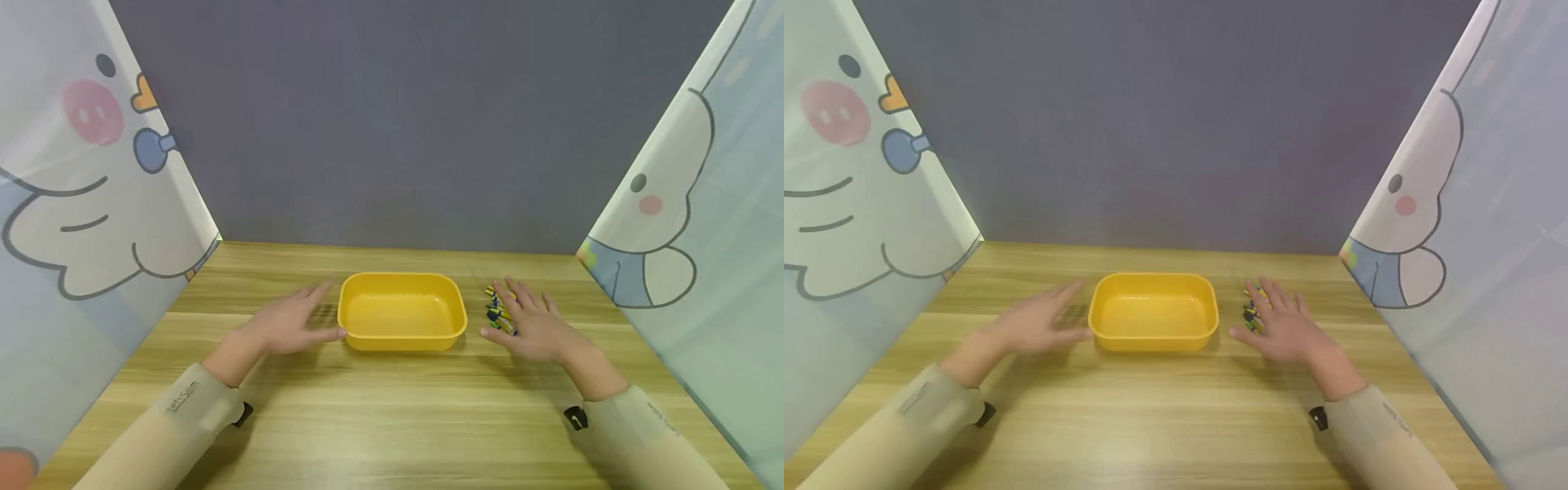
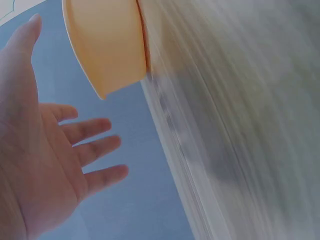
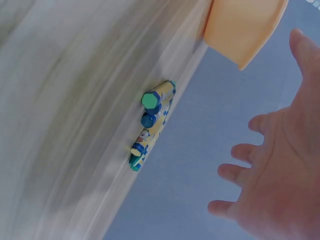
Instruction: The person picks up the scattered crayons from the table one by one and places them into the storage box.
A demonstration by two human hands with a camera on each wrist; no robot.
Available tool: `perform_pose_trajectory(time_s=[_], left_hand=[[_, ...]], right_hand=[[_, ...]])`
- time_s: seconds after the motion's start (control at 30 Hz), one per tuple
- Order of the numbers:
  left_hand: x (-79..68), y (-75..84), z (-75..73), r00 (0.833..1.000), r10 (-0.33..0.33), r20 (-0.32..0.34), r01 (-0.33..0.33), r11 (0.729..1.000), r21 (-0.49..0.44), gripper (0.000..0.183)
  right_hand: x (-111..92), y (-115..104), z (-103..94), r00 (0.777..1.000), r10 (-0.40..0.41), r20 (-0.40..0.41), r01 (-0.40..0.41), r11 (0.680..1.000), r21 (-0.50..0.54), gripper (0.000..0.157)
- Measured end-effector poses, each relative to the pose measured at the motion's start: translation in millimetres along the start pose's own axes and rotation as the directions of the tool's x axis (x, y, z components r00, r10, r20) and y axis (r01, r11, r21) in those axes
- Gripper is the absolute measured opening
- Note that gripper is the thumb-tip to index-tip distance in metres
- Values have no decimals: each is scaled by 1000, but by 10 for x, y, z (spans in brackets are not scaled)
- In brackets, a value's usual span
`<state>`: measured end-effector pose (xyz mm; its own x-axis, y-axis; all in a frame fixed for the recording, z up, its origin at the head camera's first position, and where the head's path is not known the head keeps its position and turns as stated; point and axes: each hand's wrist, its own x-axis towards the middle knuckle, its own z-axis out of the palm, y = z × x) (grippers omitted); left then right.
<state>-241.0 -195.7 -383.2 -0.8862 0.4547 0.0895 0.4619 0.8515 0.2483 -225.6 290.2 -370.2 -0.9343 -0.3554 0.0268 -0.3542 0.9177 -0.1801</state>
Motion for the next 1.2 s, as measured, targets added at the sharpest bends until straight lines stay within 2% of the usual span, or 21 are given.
perform_pose_trajectory(time_s=[0.33,0.53,0.77,1.03,1.2], left_hand=[[202,22,76,988,-34,147,53,990,-131,120],[280,11,115,982,-26,187,55,988,-147,123],[274,29,154,973,-59,223,97,982,-161,128],[271,74,107,970,-60,234,107,975,-196,130],[269,71,91,971,-45,236,104,965,-242,130]], right_hand=[[-52,1,7,1000,3,-4,-3,1000,2,103],[-38,9,-29,1000,6,-24,-6,1000,-4,106],[-70,75,-81,999,20,-25,-20,1000,10,107],[-48,297,-173,997,57,-56,-55,998,33,93],[127,590,-211,998,41,-54,-33,989,145,67]])
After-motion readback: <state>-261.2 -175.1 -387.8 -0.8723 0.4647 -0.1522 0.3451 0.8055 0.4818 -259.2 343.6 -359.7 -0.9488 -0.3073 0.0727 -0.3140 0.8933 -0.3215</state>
